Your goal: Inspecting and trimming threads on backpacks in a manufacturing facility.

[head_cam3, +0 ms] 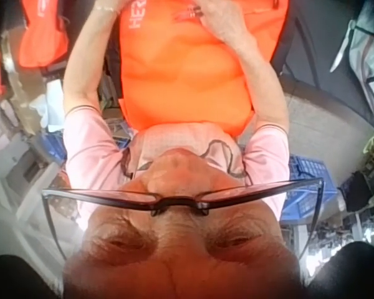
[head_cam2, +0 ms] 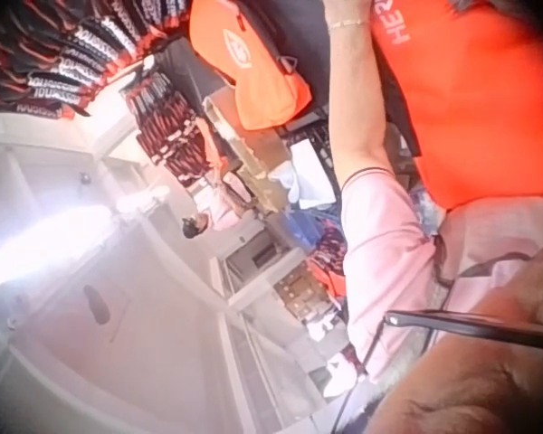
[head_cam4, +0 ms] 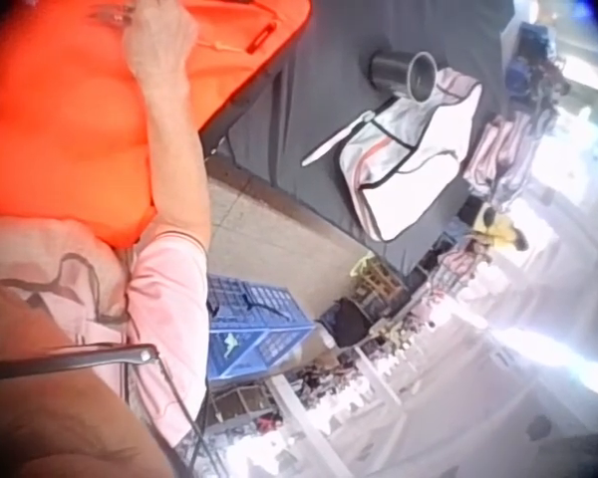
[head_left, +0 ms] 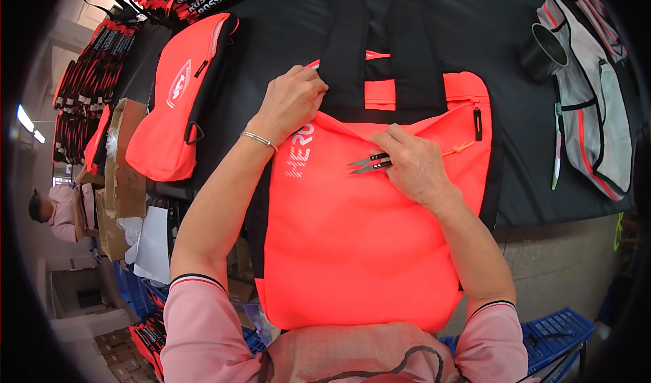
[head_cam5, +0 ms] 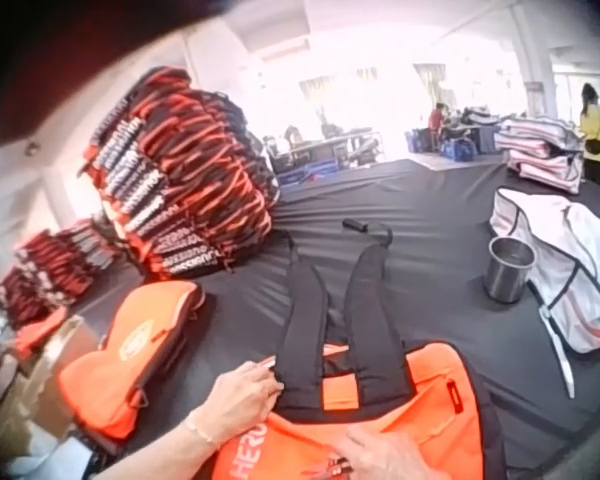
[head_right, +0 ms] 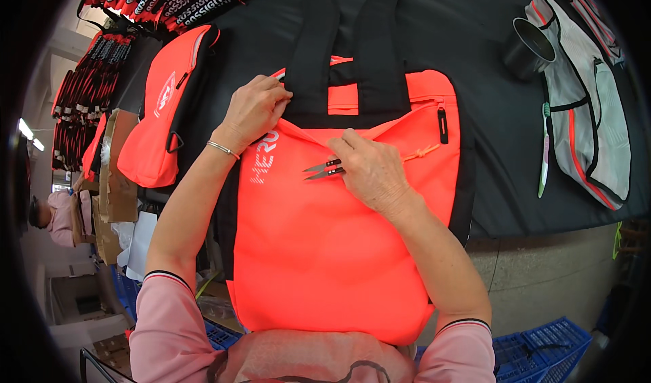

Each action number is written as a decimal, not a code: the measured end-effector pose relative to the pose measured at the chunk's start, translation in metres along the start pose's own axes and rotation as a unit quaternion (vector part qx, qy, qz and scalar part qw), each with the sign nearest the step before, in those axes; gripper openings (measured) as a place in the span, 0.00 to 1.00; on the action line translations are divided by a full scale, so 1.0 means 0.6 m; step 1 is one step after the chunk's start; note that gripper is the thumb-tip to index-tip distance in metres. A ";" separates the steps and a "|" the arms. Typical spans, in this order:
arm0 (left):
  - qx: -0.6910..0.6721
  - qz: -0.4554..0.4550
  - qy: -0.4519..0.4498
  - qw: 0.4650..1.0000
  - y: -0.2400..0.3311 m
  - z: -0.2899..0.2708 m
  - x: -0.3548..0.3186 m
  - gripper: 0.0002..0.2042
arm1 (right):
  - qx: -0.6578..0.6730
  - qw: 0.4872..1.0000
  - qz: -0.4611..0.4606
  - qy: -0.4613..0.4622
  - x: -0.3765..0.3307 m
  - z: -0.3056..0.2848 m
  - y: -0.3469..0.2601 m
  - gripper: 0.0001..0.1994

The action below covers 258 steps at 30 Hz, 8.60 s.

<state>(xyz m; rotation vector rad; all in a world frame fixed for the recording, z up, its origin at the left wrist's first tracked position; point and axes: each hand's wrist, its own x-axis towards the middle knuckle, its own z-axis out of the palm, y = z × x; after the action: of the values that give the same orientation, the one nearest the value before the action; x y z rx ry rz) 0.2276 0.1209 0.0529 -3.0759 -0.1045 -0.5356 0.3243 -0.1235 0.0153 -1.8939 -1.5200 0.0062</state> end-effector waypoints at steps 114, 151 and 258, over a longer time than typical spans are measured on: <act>-0.227 -0.201 0.126 0.945 0.081 0.035 -0.024 0.09 | 0.125 0.954 0.250 0.105 0.141 -0.005 0.060 0.16; -0.266 -0.136 0.164 0.940 0.101 0.050 -0.038 0.05 | -0.066 0.988 0.111 0.088 0.110 0.027 0.049 0.11; -0.121 -0.185 0.211 0.952 0.045 0.076 -0.037 0.06 | 0.035 0.993 0.108 0.027 0.145 0.048 0.029 0.10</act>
<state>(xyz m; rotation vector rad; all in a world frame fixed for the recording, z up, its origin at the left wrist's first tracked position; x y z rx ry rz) 0.2240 0.0938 0.0024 -3.0870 -0.6608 -1.2975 0.3545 -0.0352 0.0203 -1.9767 -1.2564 0.1050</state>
